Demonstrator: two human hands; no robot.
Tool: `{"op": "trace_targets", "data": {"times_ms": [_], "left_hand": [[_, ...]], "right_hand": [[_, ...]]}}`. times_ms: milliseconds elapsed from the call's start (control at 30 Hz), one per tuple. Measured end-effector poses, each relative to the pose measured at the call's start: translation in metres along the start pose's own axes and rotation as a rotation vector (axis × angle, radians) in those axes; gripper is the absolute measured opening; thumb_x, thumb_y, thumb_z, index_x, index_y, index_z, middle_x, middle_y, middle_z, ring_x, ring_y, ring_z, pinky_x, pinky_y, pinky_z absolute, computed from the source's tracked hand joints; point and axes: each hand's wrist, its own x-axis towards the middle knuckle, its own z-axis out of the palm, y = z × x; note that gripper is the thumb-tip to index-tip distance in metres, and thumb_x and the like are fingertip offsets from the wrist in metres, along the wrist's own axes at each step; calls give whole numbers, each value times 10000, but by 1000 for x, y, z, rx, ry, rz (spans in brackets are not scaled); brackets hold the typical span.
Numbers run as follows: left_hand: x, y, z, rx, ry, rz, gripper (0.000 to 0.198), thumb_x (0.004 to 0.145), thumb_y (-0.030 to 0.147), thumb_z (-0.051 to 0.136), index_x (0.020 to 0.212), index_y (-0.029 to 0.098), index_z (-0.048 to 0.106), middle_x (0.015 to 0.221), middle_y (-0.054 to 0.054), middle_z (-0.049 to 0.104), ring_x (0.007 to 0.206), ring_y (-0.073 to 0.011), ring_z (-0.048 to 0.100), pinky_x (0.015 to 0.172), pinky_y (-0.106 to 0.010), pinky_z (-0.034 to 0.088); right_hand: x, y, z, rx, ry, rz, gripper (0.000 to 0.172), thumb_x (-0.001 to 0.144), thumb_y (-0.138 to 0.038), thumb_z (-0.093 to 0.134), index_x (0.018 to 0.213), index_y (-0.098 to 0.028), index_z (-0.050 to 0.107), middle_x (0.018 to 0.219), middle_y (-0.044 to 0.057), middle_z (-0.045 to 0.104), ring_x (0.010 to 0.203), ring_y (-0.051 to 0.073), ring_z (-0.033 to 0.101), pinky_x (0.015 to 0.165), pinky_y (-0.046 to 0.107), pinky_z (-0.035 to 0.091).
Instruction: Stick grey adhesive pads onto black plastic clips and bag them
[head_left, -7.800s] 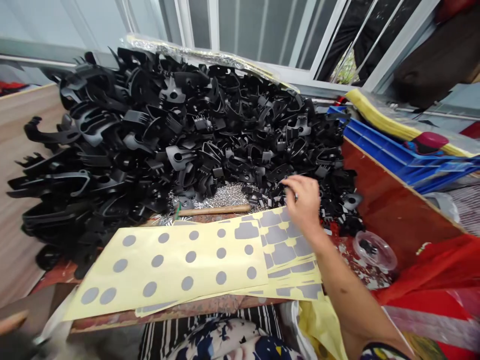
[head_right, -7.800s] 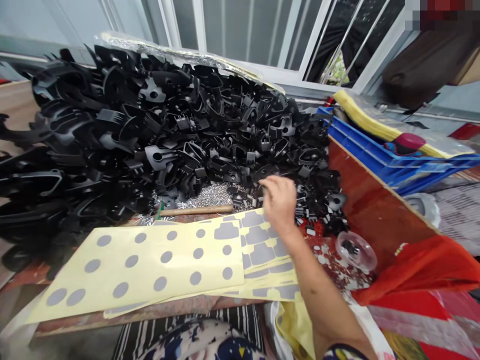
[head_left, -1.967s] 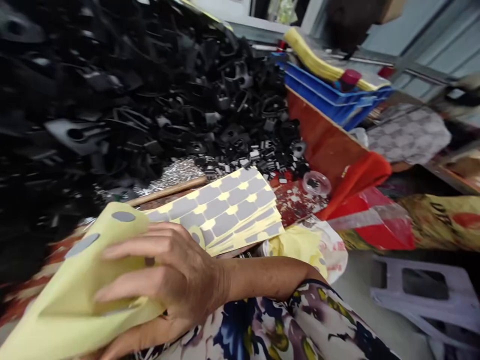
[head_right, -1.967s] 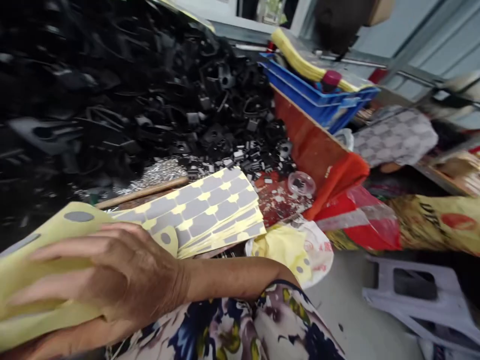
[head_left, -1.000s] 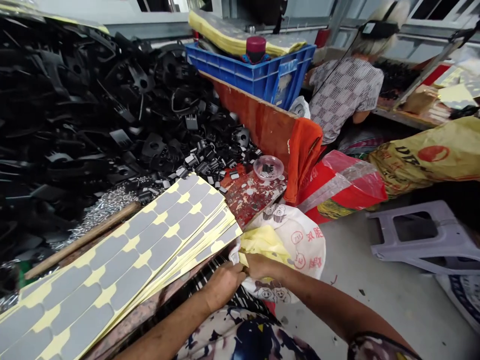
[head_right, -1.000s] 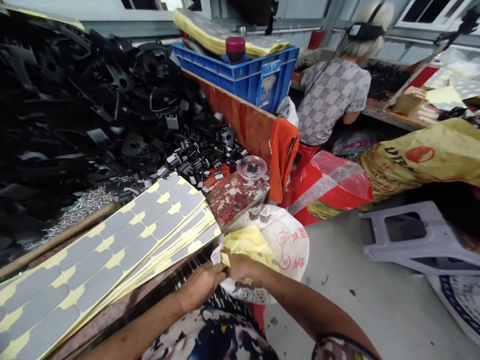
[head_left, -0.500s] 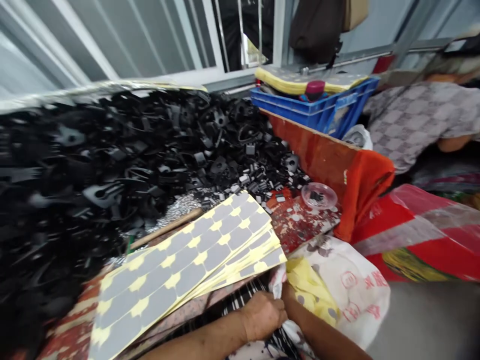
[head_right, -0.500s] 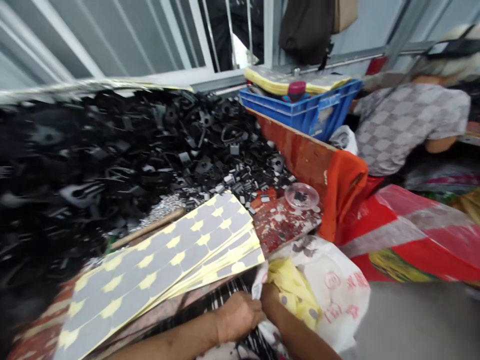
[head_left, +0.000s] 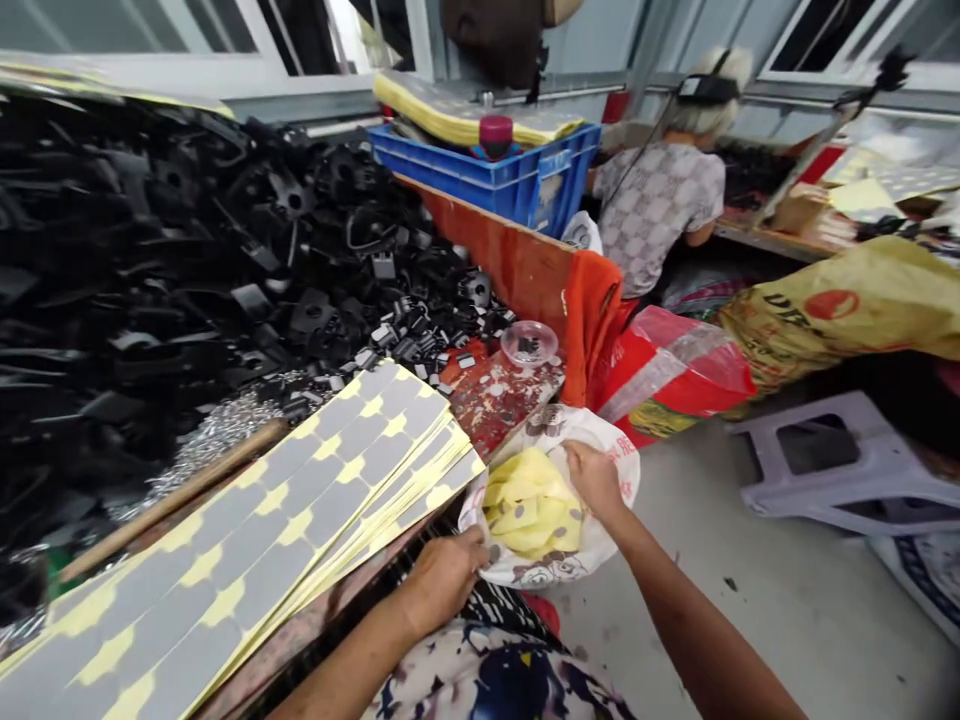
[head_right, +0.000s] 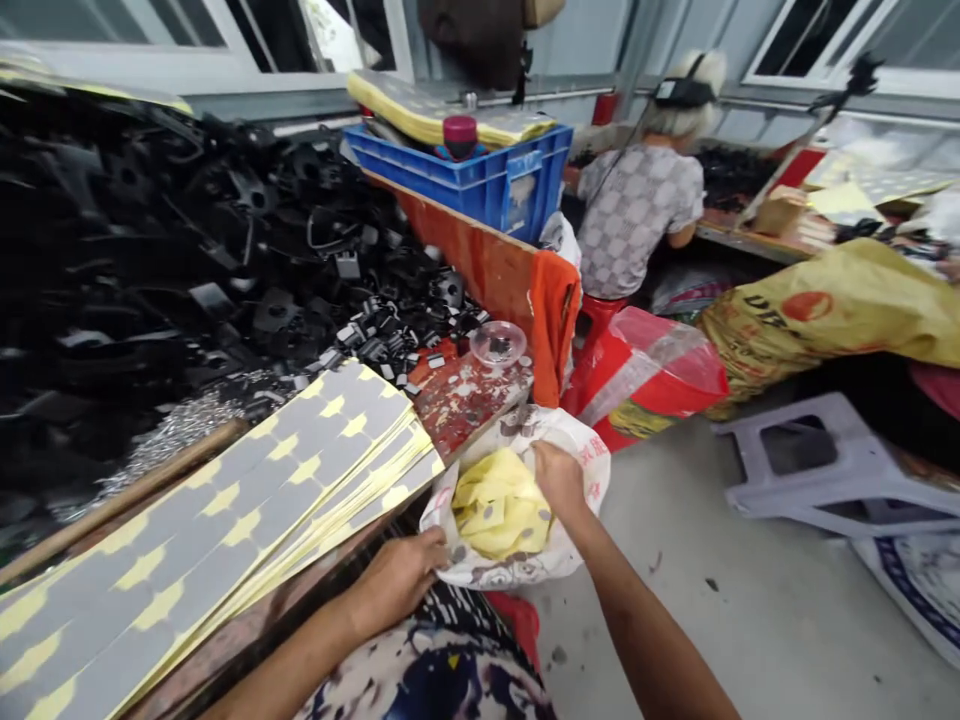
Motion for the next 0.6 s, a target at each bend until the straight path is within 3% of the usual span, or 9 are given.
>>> {"op": "trace_targets", "data": {"times_ms": [67,133,233,300,367,467,600], "left_hand": [[3,9,-6,97,-109,-63,272,901,127,492,968,228,735,1060,-81,746,955,-252,733,828,-308,542],[7,16,-9,167,-178,-92,246,893,156,517,933,208,753,995,-105,763,928,-295,741,802,-346,550],[13,21,-10,191,-213,-108,208,866,171,563,893,183,769,940,-133,772,902,-331,746,786,-376,551],[13,21,-10,196,-217,-121,219,871,168,555,899,183,772,944,-134,770,905,-331,746,791,-376,546],[10,20,-9,192,-207,-129,242,894,174,527,919,187,767,987,-132,760,902,-318,744,791,-370,541],[1,18,-9,194,-160,-103,258,932,189,487,898,194,742,1051,-123,733,890,-283,735,788,-348,533],[-9,16,-7,193,-105,-59,270,960,186,445,901,213,708,996,-88,722,897,-246,717,795,-316,530]], "right_hand": [[14,18,-2,-39,17,75,340,1043,-243,519,1338,-143,657,1359,194,662,1246,326,627,1032,488,515],[25,23,6,-39,-11,66,345,1010,-332,646,1310,-160,649,1355,147,648,1225,303,633,1029,517,534],[33,17,19,42,-58,-1,380,1003,-389,678,1314,-176,628,1342,103,642,1158,259,663,982,493,577],[35,20,13,146,-61,-38,345,1005,-389,675,1267,-166,652,1271,99,677,1091,239,687,941,463,594],[32,36,-9,284,-16,-70,272,992,-396,677,1136,-168,709,1160,83,729,1033,230,707,927,432,592],[19,74,-58,519,145,-92,255,955,-422,637,955,-193,749,1043,71,778,990,241,730,894,372,588],[-4,122,-109,753,424,-17,345,915,-479,529,948,-193,719,929,82,782,856,244,741,777,367,602]]}}
